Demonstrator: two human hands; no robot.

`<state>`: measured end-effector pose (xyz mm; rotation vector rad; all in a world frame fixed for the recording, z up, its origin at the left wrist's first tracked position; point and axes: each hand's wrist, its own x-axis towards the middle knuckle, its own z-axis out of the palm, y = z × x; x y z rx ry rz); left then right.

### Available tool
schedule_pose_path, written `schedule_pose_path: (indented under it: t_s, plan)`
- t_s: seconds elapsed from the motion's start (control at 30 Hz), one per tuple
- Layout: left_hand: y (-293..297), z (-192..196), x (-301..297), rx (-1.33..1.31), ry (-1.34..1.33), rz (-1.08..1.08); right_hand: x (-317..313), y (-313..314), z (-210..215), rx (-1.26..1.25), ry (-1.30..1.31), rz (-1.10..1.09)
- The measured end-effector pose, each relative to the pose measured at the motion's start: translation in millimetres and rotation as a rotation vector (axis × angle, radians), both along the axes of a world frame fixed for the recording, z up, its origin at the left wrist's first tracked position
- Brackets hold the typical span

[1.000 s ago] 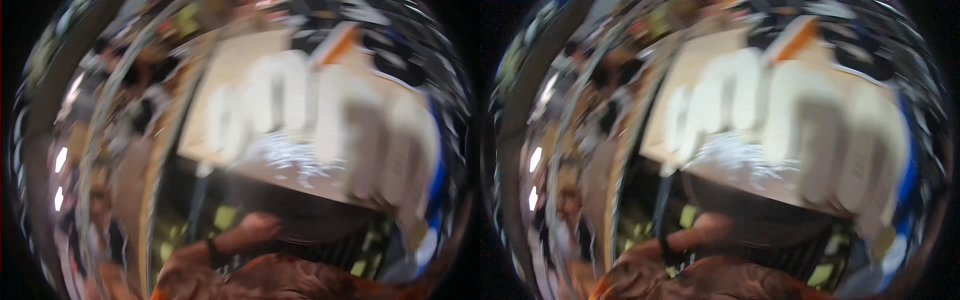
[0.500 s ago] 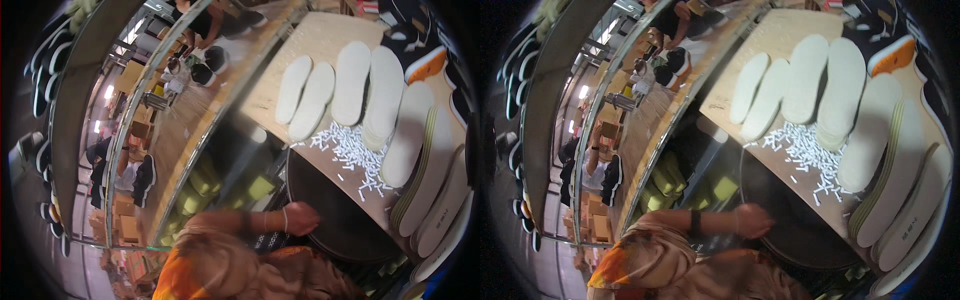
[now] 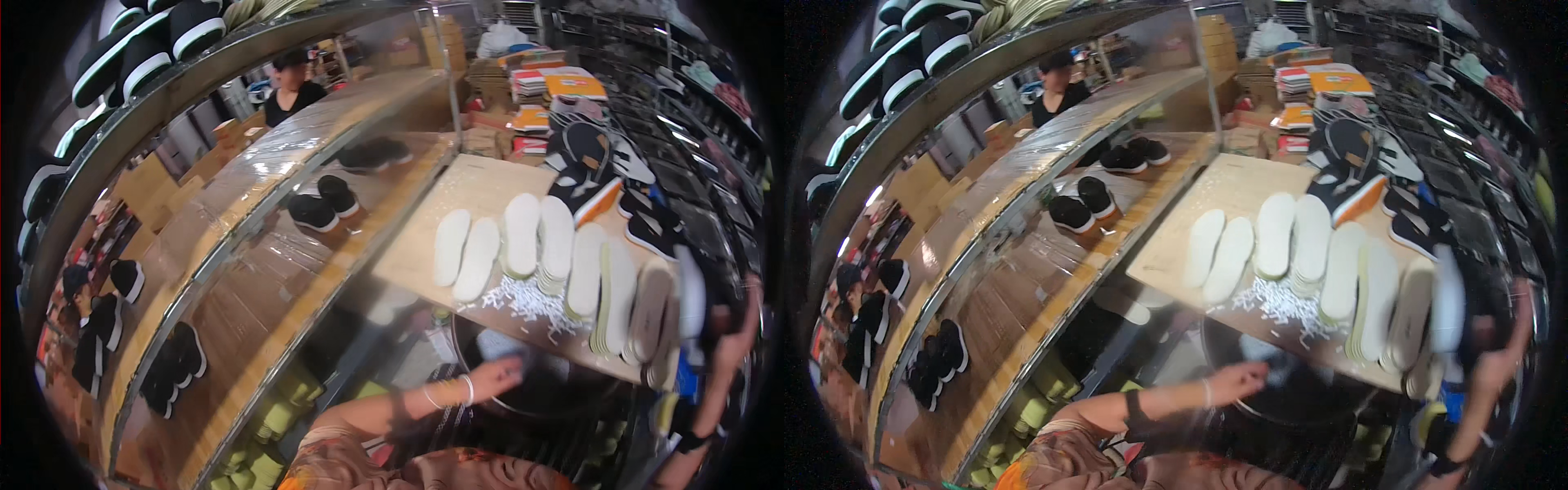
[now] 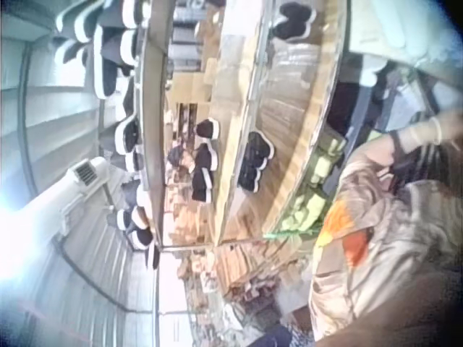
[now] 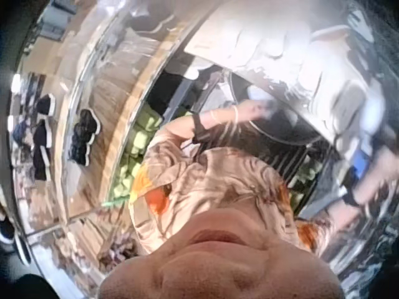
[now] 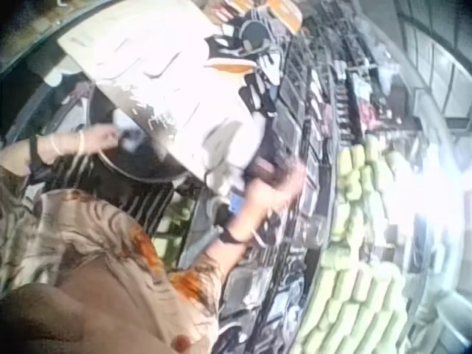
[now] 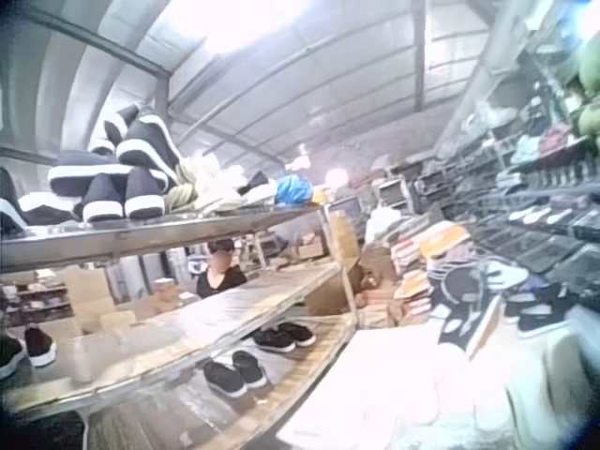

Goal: Trimming excess material from shoe soles with scissors and inserting insoles.

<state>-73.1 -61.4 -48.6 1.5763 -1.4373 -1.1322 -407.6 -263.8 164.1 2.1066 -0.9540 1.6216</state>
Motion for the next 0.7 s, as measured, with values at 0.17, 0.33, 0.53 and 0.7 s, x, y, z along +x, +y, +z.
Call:
schedule_pose_path:
  t_s: [0.17, 0.33, 0.53, 0.7]
  plan:
    - [29, 52, 5, 0.031, 1.258, 0.183, 133, 147, -66, 0.757, 0.833, 0.642]
    - [38, -4, 9, -0.075, 0.579, 0.559, 187, 195, -152, 0.269, 0.761, 0.766]
    - [35, -39, 35, -0.336, -0.353, 0.605, 166, 197, -192, 0.638, 0.883, 0.926]
    - [15, 19, 8, 0.026, -0.725, 0.411, 126, 185, -182, 1.128, 0.250, 0.876]
